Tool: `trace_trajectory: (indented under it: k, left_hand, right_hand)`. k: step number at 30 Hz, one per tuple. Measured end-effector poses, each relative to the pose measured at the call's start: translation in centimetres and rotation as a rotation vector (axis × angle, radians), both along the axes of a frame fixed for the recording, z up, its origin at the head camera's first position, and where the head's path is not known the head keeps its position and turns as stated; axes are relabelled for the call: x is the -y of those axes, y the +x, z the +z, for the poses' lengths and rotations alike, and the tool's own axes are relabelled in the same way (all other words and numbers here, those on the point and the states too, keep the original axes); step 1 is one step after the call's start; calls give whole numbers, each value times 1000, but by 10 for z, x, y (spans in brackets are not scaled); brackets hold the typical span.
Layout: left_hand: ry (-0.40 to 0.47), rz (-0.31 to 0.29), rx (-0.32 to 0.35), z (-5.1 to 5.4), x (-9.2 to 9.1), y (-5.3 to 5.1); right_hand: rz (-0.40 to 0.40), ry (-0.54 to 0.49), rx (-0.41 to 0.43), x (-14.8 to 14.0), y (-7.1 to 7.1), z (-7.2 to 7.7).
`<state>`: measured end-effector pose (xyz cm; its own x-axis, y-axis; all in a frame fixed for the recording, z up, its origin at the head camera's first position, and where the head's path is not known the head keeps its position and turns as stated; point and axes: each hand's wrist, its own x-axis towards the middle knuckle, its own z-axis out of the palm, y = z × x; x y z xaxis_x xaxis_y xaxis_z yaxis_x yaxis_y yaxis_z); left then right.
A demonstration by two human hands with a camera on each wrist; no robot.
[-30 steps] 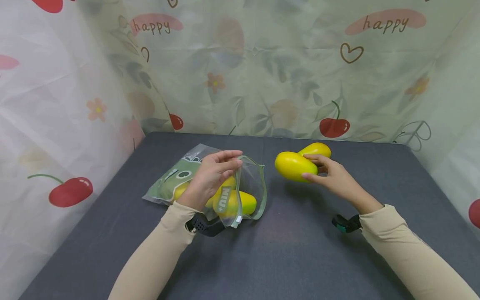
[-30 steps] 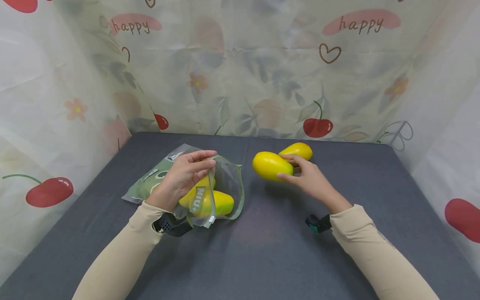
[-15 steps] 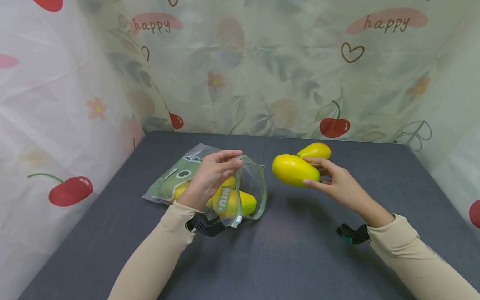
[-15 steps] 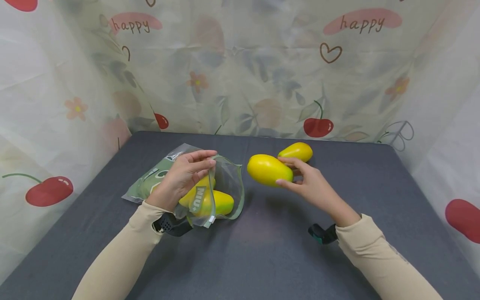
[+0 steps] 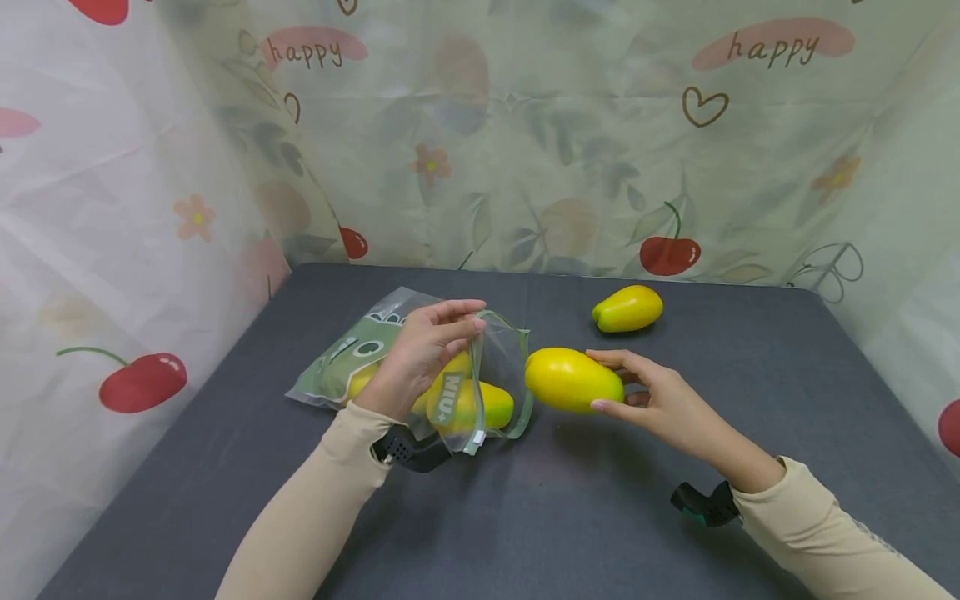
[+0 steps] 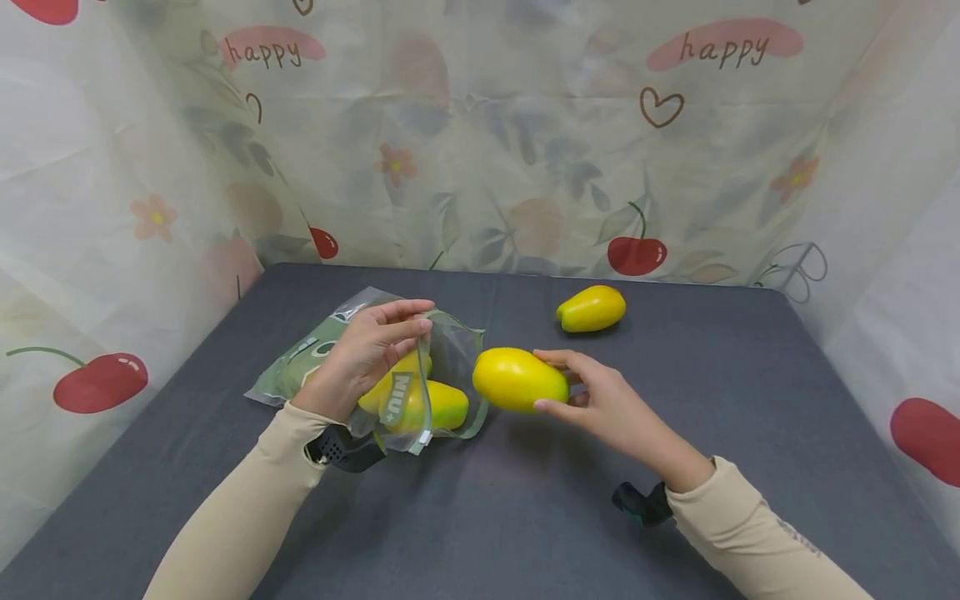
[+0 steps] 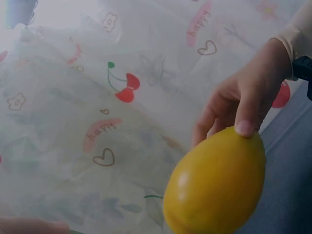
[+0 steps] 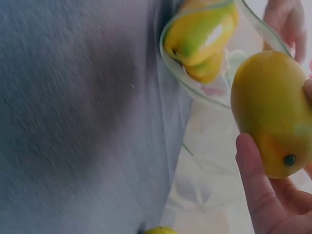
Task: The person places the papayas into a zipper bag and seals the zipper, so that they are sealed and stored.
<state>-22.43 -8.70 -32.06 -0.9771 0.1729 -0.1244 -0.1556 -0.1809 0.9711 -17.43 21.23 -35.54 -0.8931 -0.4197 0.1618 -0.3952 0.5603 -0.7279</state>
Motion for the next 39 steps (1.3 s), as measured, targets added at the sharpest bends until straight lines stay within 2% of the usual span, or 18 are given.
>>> trace_trajectory:
  k: [9, 15, 22, 31, 39]
  left_hand:
    - [-3, 0, 11, 0, 0, -1]
    - [1, -3, 9, 0, -1, -1]
    - [-2, 2, 19, 1, -2, -1]
    - [-8, 5, 3, 0, -2, -1]
    - [-27, 6, -5, -1, -2, -1]
  right_hand:
    - [92, 20, 99, 16, 4, -17]
    - [136, 27, 108, 25, 4, -26]
    - [104, 29, 116, 32, 2, -28]
    - [114, 44, 110, 44, -3, -29]
    - [108, 61, 71, 56, -9, -28]
